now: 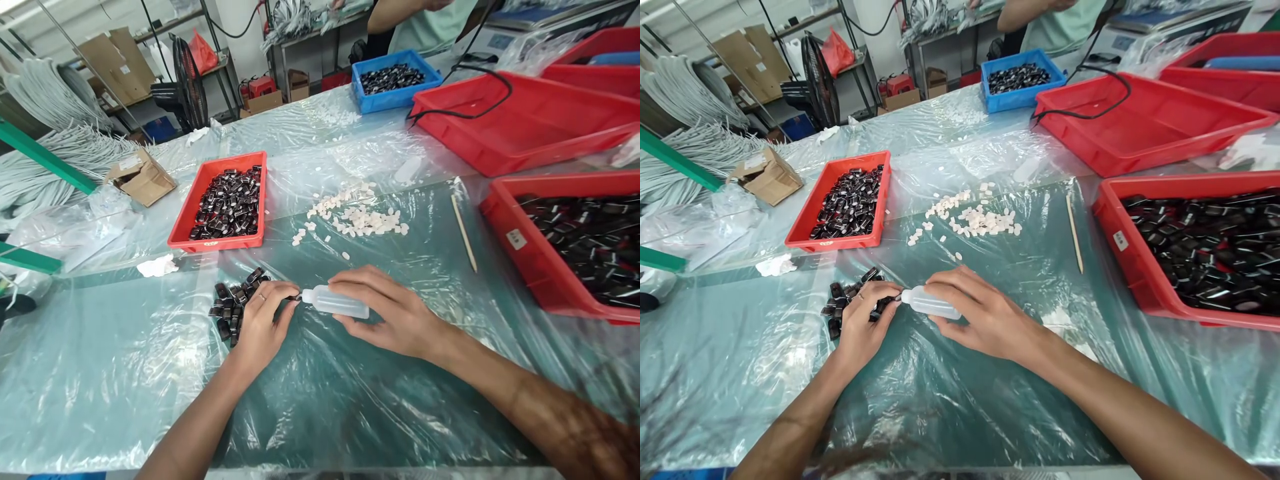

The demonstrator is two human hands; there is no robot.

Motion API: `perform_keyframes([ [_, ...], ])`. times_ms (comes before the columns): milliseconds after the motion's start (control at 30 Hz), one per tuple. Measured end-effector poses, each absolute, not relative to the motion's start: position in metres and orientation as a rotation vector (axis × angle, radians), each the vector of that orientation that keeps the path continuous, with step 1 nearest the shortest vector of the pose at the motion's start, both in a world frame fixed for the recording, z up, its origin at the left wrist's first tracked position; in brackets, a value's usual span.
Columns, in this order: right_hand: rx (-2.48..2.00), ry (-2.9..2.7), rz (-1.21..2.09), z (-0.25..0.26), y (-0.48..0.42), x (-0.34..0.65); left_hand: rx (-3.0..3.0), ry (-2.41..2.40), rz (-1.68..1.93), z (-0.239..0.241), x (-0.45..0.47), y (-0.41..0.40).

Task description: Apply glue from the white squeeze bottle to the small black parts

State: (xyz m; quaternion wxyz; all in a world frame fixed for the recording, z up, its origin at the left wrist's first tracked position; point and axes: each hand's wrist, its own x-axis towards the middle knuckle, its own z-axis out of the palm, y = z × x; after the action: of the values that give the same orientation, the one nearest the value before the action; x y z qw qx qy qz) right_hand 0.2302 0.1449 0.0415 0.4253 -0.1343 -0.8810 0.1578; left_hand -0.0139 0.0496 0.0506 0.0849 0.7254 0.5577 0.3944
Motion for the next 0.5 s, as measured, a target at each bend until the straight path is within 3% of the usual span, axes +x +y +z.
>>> perform_keyframes([
  [500,-0.330,-2.146,0.558,0.0486,0.1441,0.2330,2.069,1.630,1.168,0.0522,-0.0049,0.0435],
])
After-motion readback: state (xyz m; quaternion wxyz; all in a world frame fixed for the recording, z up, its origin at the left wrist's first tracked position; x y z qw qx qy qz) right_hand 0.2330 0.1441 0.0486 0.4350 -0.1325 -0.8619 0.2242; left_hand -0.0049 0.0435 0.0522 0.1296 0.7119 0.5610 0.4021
